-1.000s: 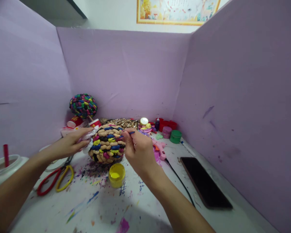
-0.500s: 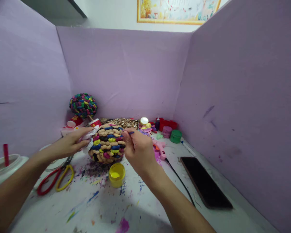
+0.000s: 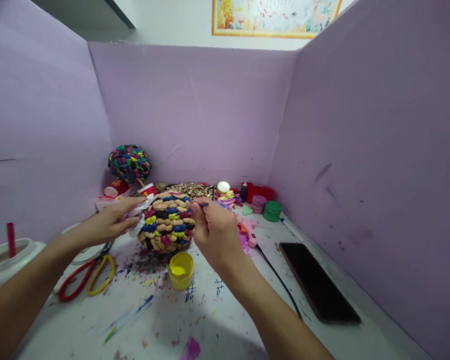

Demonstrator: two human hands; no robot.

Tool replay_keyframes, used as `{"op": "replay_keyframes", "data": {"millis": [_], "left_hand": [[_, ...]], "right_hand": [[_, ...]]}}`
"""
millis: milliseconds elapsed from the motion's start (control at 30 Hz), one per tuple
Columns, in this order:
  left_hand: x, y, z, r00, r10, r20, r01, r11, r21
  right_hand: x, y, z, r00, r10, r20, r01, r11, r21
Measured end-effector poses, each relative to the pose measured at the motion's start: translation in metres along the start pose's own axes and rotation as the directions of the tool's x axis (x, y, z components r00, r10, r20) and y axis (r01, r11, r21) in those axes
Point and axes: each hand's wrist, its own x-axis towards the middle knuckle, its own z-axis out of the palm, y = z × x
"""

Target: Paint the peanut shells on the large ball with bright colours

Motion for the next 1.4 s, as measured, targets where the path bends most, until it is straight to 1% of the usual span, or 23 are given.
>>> {"op": "replay_keyframes", "data": {"millis": [167,267,767,967,1100,1267,1400], "left_hand": [[-0.0002,0.0018,-0.0017,1.000,-0.003,0.013,0.003,1.000,0.012],[-0.0003,0.0028,-0.0021,1.000,-0.005,0.005,0.005,1.000,0.006],[0.0002,0.0031,-0.0014,1.000,-0.004,-0.005,0.004,1.000,0.007],[0.0003,0.0031,-0.0012,1.000,-0.006,0.001,0.006,1.000,0.006],[-0.0002,0.0047,-0.0025,1.000,-0.009,0.004,0.009,1.000,0.003],[-0.0005,0.0036,-0.0025,1.000,-0.013,0.018,0.013,1.000,0.008],[-0.0007,0.0024,-0.0016,1.000,-0.015,0.004,0.015,1.000,0.006]], "right_hand": [[0.0000,0.0009,-0.0009,1.000,0.017,0.006,-0.017,1.000,-0.022],[0.0004,0.0004,-0.0002,0.999,0.033,0.005,-0.033,0.999,-0.002],[-0.0031,-0.0035,0.0039,1.000,0.000,0.030,-0.002,0.999,0.046],[-0.0010,-0.0012,0.0024,0.999,0.029,0.013,-0.029,1.000,0.002],[0.0000,-0.0014,0.0007,0.999,0.046,0.012,-0.046,0.999,0.012],[0.0008,-0.0002,-0.0003,0.995,0.096,0.014,-0.096,0.995,0.005],[0.0010,0.0013,0.0000,0.995,0.098,0.010,-0.098,0.995,0.007]]}}
